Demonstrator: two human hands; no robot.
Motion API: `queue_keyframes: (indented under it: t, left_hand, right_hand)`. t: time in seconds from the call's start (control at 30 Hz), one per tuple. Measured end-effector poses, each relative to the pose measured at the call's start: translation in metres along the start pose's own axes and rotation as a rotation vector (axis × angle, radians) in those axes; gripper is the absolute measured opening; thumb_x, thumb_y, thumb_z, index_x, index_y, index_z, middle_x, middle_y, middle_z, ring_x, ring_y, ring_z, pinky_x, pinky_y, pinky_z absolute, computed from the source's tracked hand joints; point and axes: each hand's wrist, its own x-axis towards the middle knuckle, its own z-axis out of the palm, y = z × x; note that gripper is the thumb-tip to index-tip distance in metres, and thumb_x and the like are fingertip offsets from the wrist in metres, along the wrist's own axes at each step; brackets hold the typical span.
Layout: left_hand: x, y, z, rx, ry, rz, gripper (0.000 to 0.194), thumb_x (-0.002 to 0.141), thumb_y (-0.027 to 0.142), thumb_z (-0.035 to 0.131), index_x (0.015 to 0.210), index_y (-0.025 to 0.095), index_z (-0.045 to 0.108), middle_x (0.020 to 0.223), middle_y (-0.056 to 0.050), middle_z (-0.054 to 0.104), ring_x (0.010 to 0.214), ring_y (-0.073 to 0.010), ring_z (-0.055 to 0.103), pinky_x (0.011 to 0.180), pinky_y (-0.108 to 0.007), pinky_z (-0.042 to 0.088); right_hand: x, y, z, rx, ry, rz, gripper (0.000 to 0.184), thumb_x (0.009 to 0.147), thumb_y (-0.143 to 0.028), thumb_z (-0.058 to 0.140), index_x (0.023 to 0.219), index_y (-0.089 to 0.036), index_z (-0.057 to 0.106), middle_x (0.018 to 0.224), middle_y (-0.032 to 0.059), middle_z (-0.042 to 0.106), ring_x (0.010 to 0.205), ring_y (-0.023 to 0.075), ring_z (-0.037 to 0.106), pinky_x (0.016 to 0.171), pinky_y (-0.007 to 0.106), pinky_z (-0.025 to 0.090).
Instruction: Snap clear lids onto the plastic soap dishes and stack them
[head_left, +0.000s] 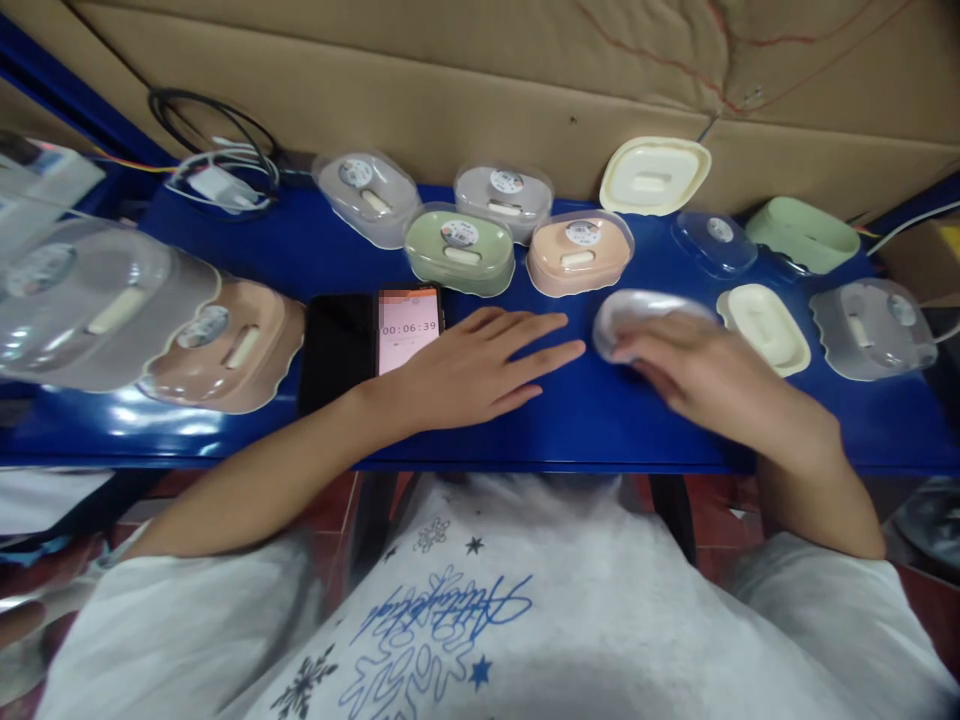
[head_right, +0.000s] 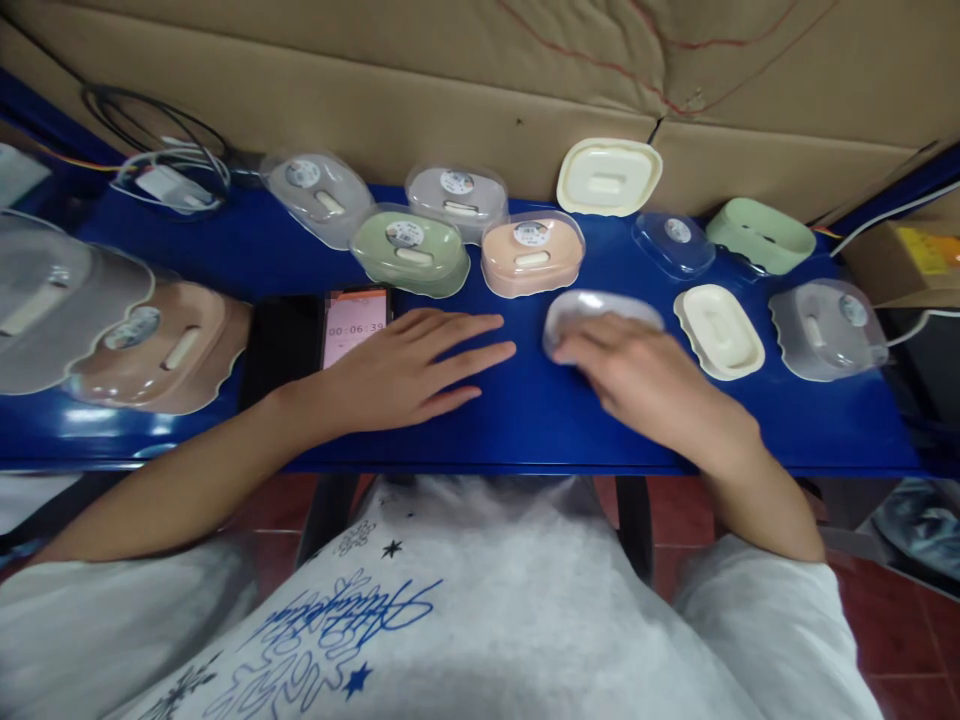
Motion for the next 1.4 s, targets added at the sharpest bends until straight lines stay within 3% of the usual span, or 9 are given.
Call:
queue_keyframes:
  t: [0.27, 0.4, 0.47, 0.53, 0.7, 0.87, 1.07, 1.23, 1.4]
  left_hand:
    - [-0.002, 0.003, 0.005, -0.065, -0.082, 0.120, 0.053, 0.110, 0.041, 0.067, 0.158, 0.022, 0.058, 0.168, -0.016, 0.053, 0.154, -0.0344, 0.052, 0.122, -0.051, 0.047]
    - [-0.001, 0.003, -0.002, 0.069, -0.091, 0.089, 0.045, 0.112, 0.039, 0.063, 0.153, 0.021, 0.061, 0.140, -0.015, 0.072, 0.130, -0.0323, 0.066, 0.112, -0.047, 0.050]
    - [0.000, 0.003, -0.003, 0.117, -0.077, 0.082, 0.050, 0.111, 0.035, 0.064, 0.158, 0.020, 0.057, 0.131, -0.015, 0.075, 0.123, -0.0316, 0.068, 0.110, -0.047, 0.051]
    - [0.000, 0.002, -0.001, 0.134, -0.062, 0.072, 0.047, 0.109, 0.031, 0.066, 0.154, 0.017, 0.060, 0.136, -0.016, 0.073, 0.126, -0.0328, 0.067, 0.110, -0.048, 0.051]
    - [-0.001, -0.006, 0.008, 0.126, 0.030, 0.013, 0.030, 0.112, 0.020, 0.055, 0.134, 0.013, 0.073, 0.135, -0.014, 0.077, 0.122, -0.0297, 0.073, 0.110, -0.046, 0.054]
    - [0.000, -0.010, 0.006, 0.063, 0.248, 0.000, 0.030, 0.113, 0.025, 0.056, 0.137, 0.013, 0.071, 0.136, -0.012, 0.077, 0.123, -0.0280, 0.074, 0.111, -0.045, 0.056]
    - [0.000, -0.003, 0.008, 0.026, 0.254, 0.061, 0.031, 0.113, 0.025, 0.058, 0.140, 0.015, 0.068, 0.137, -0.011, 0.077, 0.122, -0.0262, 0.074, 0.107, -0.042, 0.056]
    - [0.001, -0.002, 0.016, 0.069, 0.236, 0.125, 0.026, 0.112, 0.018, 0.058, 0.135, 0.015, 0.069, 0.131, -0.008, 0.079, 0.115, -0.0234, 0.074, 0.103, -0.040, 0.055]
    - [0.002, -0.005, 0.019, 0.104, 0.199, 0.102, 0.025, 0.114, 0.019, 0.055, 0.133, 0.017, 0.070, 0.128, -0.007, 0.080, 0.114, -0.0225, 0.074, 0.101, -0.040, 0.053]
  right_hand:
    - [-0.006, 0.014, -0.009, 0.327, -0.125, -0.123, 0.042, 0.113, -0.034, 0.054, 0.154, -0.032, 0.062, 0.155, 0.0047, 0.067, 0.140, 0.0266, 0.067, 0.115, 0.047, 0.059]
    - [-0.023, 0.050, -0.034, -0.077, -0.079, 0.526, 0.049, 0.110, -0.054, 0.052, 0.145, -0.023, 0.069, 0.145, 0.0159, 0.072, 0.131, 0.0404, 0.070, 0.110, 0.058, 0.056]
    - [-0.024, 0.067, -0.035, -0.236, -0.230, 0.884, 0.055, 0.110, -0.057, 0.050, 0.142, -0.017, 0.070, 0.144, 0.0212, 0.072, 0.131, 0.0450, 0.069, 0.105, 0.059, 0.055]
    - [-0.021, 0.080, -0.029, -0.216, -0.373, 1.023, 0.057, 0.110, -0.054, 0.052, 0.146, -0.012, 0.066, 0.141, 0.0245, 0.072, 0.126, 0.0429, 0.070, 0.100, 0.053, 0.054]
    - [-0.011, 0.066, -0.007, 0.082, -0.263, 0.506, 0.044, 0.108, -0.044, 0.059, 0.139, -0.014, 0.068, 0.128, 0.0206, 0.077, 0.108, 0.0322, 0.075, 0.096, 0.045, 0.056]
    - [-0.008, 0.028, -0.009, 0.498, -0.270, -0.054, 0.043, 0.110, -0.047, 0.060, 0.149, -0.029, 0.066, 0.149, 0.0078, 0.070, 0.132, 0.0276, 0.071, 0.110, 0.044, 0.058]
    - [-0.013, 0.028, -0.018, 0.512, -0.280, 0.007, 0.033, 0.106, -0.048, 0.068, 0.133, -0.031, 0.074, 0.131, 0.0039, 0.078, 0.112, 0.0257, 0.077, 0.096, 0.038, 0.059]
    - [-0.016, 0.034, -0.018, 0.264, -0.107, 0.160, 0.030, 0.105, -0.058, 0.064, 0.107, -0.029, 0.072, 0.097, 0.0045, 0.075, 0.083, 0.0269, 0.071, 0.078, 0.042, 0.054]
    - [-0.011, 0.025, -0.017, 0.175, 0.105, 0.121, 0.053, 0.101, -0.058, 0.072, 0.146, -0.032, 0.062, 0.143, 0.0107, 0.066, 0.129, 0.0384, 0.065, 0.108, 0.054, 0.054]
